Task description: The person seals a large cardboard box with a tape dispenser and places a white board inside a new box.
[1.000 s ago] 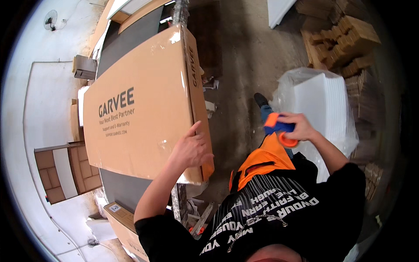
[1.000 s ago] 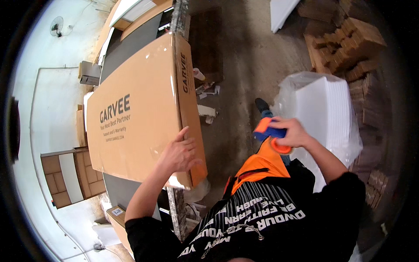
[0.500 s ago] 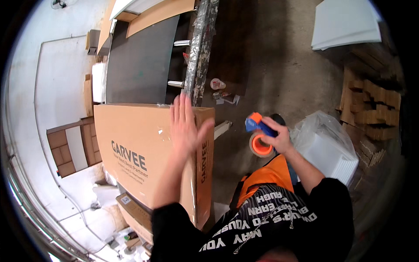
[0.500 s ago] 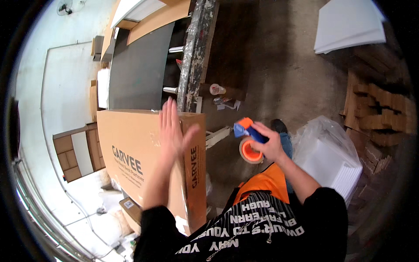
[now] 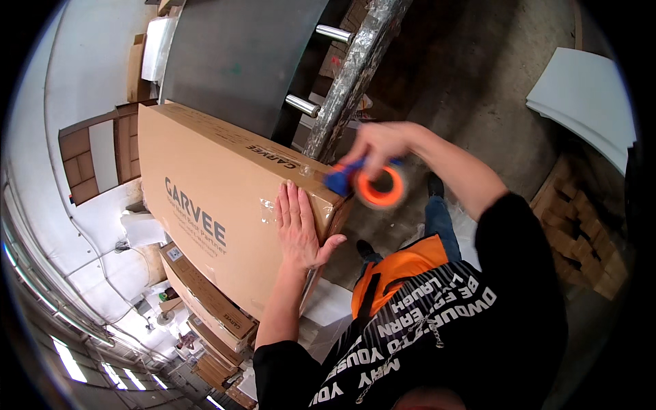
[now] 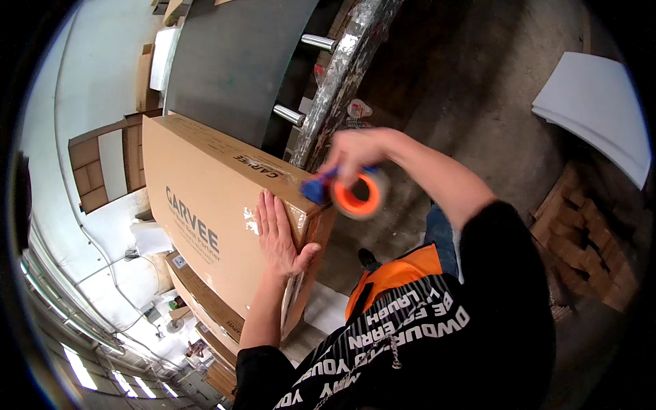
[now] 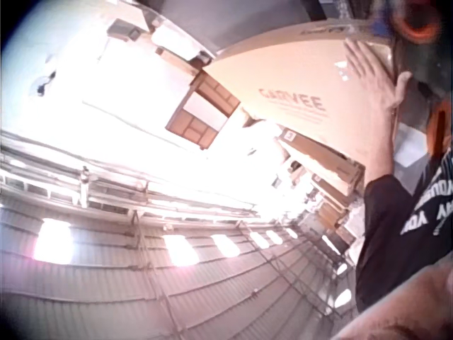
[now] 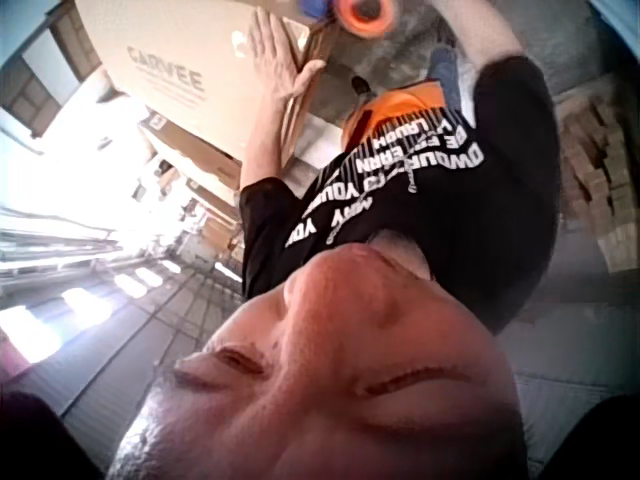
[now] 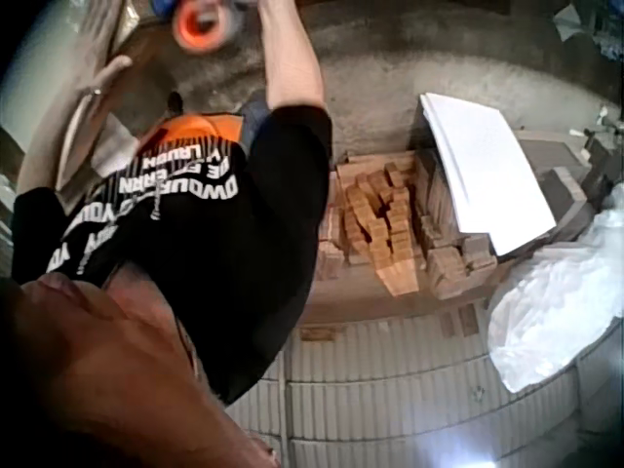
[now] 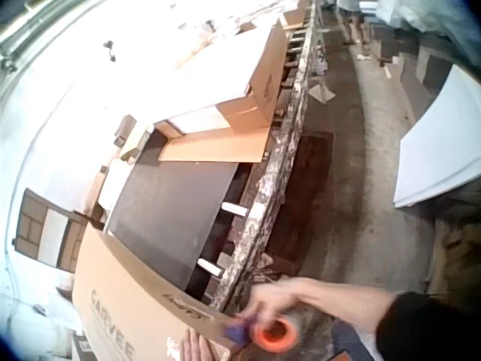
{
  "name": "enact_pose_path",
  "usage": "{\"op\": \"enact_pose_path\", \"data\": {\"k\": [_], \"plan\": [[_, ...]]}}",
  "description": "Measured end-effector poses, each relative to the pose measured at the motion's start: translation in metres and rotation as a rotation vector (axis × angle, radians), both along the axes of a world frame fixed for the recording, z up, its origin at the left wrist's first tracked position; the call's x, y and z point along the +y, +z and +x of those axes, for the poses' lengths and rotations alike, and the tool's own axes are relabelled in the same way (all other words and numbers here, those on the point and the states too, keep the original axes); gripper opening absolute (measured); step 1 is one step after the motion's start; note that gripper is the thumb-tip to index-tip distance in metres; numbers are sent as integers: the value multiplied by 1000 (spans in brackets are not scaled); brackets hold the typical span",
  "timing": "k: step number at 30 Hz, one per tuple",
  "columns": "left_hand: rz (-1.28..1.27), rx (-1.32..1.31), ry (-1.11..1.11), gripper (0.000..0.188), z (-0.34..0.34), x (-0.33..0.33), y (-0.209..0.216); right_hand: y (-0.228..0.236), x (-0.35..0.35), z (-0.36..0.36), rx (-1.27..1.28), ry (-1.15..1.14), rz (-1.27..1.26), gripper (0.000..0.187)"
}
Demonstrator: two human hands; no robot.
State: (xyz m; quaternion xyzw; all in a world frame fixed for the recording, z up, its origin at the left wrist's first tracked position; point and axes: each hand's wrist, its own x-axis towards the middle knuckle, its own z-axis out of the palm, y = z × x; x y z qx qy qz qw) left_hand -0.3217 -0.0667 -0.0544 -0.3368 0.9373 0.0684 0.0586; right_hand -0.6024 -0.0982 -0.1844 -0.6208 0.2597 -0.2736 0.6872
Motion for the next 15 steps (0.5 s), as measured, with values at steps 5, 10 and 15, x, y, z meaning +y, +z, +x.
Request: {"op": "enact_pose_path", "data": {"k": [5,10,15], "plan": [[1,54,-24,106,2,0,1,12,115,65,254,-158,-95,55],[41,69,-7,82,3,-17,4,44,127,149,411,89,-471,45],[-116,23,189,59,12,-88,-17,36,194,150,147,-223,-201,78]]}}
